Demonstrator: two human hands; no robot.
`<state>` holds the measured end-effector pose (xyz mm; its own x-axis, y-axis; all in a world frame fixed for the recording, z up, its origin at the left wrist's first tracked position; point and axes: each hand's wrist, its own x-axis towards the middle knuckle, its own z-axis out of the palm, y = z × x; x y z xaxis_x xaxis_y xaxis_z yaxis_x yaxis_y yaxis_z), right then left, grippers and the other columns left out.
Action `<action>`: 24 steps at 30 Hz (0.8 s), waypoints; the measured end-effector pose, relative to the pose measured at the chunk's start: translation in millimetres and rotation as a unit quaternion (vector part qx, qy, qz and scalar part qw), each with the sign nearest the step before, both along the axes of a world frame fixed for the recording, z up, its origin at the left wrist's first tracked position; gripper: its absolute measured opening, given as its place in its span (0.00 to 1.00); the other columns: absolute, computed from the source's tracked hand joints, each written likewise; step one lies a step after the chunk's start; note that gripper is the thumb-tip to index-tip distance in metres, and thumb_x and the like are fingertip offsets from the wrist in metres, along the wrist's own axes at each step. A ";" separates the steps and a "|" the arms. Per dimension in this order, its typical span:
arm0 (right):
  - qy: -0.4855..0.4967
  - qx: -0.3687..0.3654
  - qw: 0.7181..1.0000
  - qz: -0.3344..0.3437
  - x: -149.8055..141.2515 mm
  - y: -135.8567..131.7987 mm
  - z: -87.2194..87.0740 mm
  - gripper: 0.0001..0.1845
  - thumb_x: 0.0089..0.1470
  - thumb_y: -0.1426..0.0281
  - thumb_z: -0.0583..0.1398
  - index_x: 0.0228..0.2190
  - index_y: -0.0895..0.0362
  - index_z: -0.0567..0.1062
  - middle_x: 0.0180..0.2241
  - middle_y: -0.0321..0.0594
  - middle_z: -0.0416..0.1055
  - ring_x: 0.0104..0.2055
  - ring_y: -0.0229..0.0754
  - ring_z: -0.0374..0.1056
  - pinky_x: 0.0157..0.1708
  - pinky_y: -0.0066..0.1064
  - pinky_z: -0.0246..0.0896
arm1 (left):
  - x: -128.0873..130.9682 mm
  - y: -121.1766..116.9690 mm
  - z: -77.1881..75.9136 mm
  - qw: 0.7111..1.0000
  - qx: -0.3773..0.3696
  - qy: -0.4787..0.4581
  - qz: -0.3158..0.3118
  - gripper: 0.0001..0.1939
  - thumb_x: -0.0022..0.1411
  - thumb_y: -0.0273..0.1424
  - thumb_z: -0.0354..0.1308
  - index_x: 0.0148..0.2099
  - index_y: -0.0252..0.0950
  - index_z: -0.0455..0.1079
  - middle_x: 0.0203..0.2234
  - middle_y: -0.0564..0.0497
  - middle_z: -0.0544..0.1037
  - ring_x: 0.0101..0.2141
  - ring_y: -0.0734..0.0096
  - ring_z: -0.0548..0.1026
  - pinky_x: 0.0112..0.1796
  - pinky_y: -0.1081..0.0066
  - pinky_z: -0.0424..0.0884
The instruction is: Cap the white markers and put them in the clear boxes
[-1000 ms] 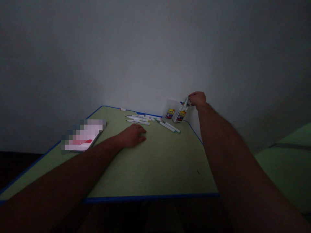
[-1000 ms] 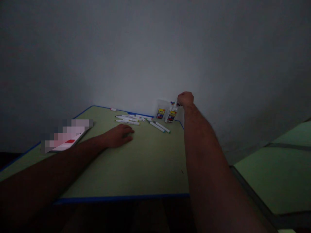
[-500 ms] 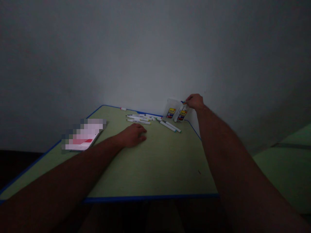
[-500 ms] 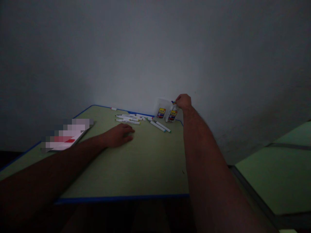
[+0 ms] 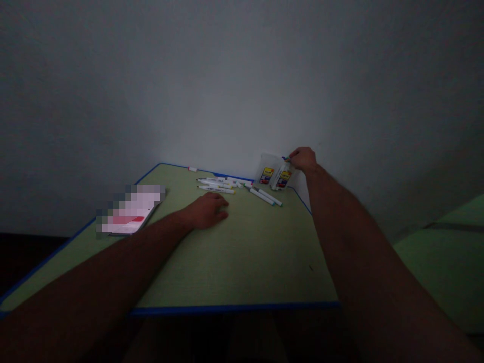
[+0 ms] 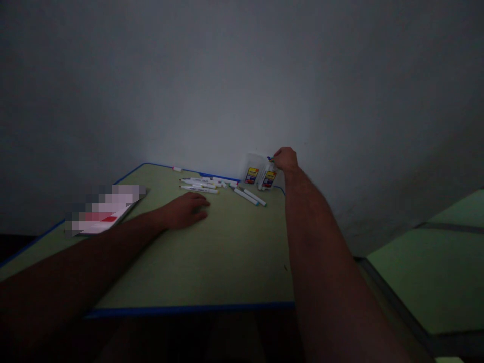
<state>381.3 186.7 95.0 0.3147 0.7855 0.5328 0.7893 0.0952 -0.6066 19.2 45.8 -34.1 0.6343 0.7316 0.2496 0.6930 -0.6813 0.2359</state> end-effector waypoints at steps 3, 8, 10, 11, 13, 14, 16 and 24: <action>-0.085 -0.022 0.996 -0.032 -0.4 -1.9 0.2 0.12 0.34 0.80 0.71 0.17 0.57 0.74 0.19 0.37 0.69 0.30 0.42 0.70 0.35 0.33 0.72 | 0.2 -0.3 0.7 1.000 0.002 0.002 -0.006 0.25 0.66 0.40 0.51 0.57 0.30 0.74 0.52 0.36 0.76 0.54 0.52 0.72 0.57 0.57 0.64; -0.098 -0.040 0.993 -0.048 -1.4 -4.6 -1.1 0.11 0.36 0.75 0.73 0.20 0.57 0.75 0.19 0.35 0.68 0.28 0.41 0.69 0.36 0.35 0.72 | 0.1 -1.5 1.6 1.000 -0.004 -0.001 0.001 0.25 0.66 0.41 0.51 0.57 0.31 0.74 0.53 0.36 0.76 0.55 0.51 0.71 0.56 0.57 0.65; -0.100 -0.048 0.993 -0.048 -1.6 -4.9 -1.9 0.11 0.37 0.74 0.73 0.20 0.57 0.75 0.19 0.35 0.68 0.28 0.41 0.69 0.36 0.36 0.71 | 0.2 -2.2 2.6 1.000 -0.005 0.004 0.001 0.26 0.66 0.41 0.51 0.57 0.30 0.74 0.53 0.36 0.76 0.55 0.51 0.71 0.56 0.58 0.65; -0.106 -0.051 0.992 -0.047 -1.9 -5.3 -2.1 0.10 0.38 0.74 0.72 0.20 0.57 0.76 0.19 0.35 0.69 0.28 0.41 0.70 0.36 0.36 0.71 | 0.4 -2.5 3.1 1.000 -0.005 0.005 0.000 0.26 0.66 0.41 0.51 0.58 0.30 0.73 0.53 0.36 0.76 0.55 0.51 0.71 0.57 0.58 0.65; -0.118 -0.052 0.991 -0.043 -2.8 -6.7 -1.7 0.08 0.39 0.74 0.72 0.21 0.57 0.77 0.21 0.37 0.70 0.29 0.42 0.71 0.37 0.36 0.71 | 0.7 -2.8 4.0 1.000 -0.006 0.005 -0.001 0.26 0.66 0.40 0.51 0.57 0.29 0.73 0.53 0.36 0.76 0.55 0.52 0.72 0.57 0.58 0.65; -0.123 -0.051 0.990 -0.044 -3.6 -7.9 -1.1 0.08 0.40 0.74 0.72 0.22 0.57 0.77 0.22 0.38 0.71 0.30 0.43 0.71 0.38 0.37 0.71 | 0.8 -2.9 4.3 1.000 -0.006 0.005 -0.001 0.26 0.66 0.40 0.51 0.57 0.29 0.74 0.53 0.36 0.76 0.54 0.52 0.72 0.57 0.57 0.65; -0.133 -0.051 0.989 -0.049 -5.6 -11.1 0.3 0.07 0.41 0.73 0.71 0.24 0.58 0.78 0.25 0.42 0.74 0.33 0.45 0.73 0.39 0.37 0.70 | 0.9 -2.6 4.2 1.000 -0.004 0.007 -0.001 0.26 0.66 0.41 0.51 0.57 0.30 0.74 0.53 0.36 0.76 0.55 0.51 0.72 0.57 0.57 0.65; -0.112 0.016 0.991 -0.075 -20.4 -35.6 -2.8 0.05 0.48 0.76 0.65 0.31 0.61 0.81 0.35 0.48 0.78 0.39 0.47 0.73 0.42 0.38 0.67 | -0.3 0.0 1.3 1.000 0.006 0.012 -0.001 0.26 0.66 0.41 0.51 0.57 0.30 0.74 0.53 0.37 0.76 0.54 0.52 0.72 0.57 0.58 0.65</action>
<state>360.9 151.1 92.3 0.2974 0.7204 0.6265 0.9107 -0.0169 -0.4128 19.0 45.7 -32.8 0.6420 0.7272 0.2429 0.6965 -0.6856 0.2118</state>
